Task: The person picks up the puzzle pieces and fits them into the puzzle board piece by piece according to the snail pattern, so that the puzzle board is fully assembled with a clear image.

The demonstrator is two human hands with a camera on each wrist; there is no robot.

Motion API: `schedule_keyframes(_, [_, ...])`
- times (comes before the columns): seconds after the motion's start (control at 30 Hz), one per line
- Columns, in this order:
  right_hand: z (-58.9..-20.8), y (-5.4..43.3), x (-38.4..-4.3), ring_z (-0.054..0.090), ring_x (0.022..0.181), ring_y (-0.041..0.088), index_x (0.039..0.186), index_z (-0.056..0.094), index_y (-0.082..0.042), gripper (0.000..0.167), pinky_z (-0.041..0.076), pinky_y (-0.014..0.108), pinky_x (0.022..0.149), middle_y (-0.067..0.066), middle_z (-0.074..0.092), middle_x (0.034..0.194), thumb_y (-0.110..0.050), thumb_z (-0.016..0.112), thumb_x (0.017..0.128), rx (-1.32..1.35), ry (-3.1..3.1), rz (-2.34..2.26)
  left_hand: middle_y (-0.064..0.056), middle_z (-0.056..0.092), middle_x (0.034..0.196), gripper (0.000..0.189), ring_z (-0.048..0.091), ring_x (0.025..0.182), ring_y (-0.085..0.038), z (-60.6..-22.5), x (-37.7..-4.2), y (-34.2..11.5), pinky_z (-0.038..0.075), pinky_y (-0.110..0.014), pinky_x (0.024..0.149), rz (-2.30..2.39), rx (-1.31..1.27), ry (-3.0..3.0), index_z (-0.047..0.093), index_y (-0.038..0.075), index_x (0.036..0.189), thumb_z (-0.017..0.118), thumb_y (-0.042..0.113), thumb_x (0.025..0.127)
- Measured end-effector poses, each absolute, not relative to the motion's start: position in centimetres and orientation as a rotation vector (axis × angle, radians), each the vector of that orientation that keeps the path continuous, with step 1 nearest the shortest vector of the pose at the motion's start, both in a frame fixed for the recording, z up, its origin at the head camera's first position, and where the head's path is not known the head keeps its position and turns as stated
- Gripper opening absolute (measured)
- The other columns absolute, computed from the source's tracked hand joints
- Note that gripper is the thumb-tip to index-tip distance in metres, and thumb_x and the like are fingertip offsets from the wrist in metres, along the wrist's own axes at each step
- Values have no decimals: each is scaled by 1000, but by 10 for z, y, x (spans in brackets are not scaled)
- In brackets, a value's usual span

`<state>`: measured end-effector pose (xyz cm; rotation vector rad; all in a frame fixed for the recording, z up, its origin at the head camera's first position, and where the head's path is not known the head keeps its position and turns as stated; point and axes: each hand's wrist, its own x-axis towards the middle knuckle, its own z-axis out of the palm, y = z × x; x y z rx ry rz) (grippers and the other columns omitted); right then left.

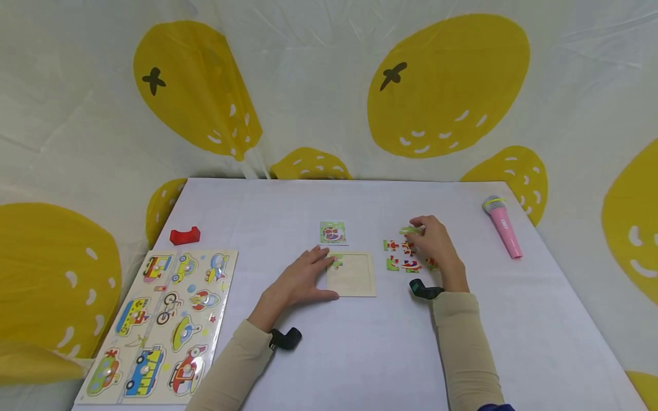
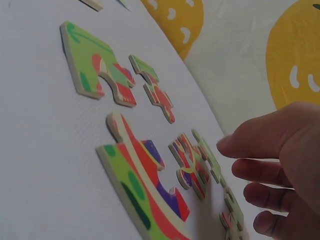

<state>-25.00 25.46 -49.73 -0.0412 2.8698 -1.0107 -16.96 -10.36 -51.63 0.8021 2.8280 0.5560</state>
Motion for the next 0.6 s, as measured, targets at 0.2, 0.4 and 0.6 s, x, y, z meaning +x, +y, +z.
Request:
schedule_keyframes(0.2, [-500, 257, -252, 47, 126, 40, 137, 54, -1, 45, 37, 59, 112, 24, 48, 141, -17, 55, 95, -33, 2871, -951, -5, 39, 161, 88, 25, 155, -25, -516, -169, -104, 24, -41, 126, 552, 802, 2831, 47, 18, 150, 73, 65, 80])
schedule_keyframes(0.4, [-501, 254, -252, 49, 123, 39, 136, 55, 0, 42, 39, 59, 111, 25, 52, 135, -15, 56, 97, -52, 2875, -904, -6, 39, 161, 88, 26, 154, -25, -516, -169, -104, 24, -41, 126, 542, 811, 2838, 48, 17, 150, 73, 64, 80])
schedule_keyframes(0.6, [-499, 251, -252, 51, 119, 39, 135, 56, 2, 40, 41, 59, 109, 25, 53, 132, -12, 57, 98, -90, 2899, -894, -6, 38, 161, 88, 26, 154, -25, -516, -169, -104, 23, -42, 126, 550, 804, 2832, 47, 17, 150, 72, 64, 80])
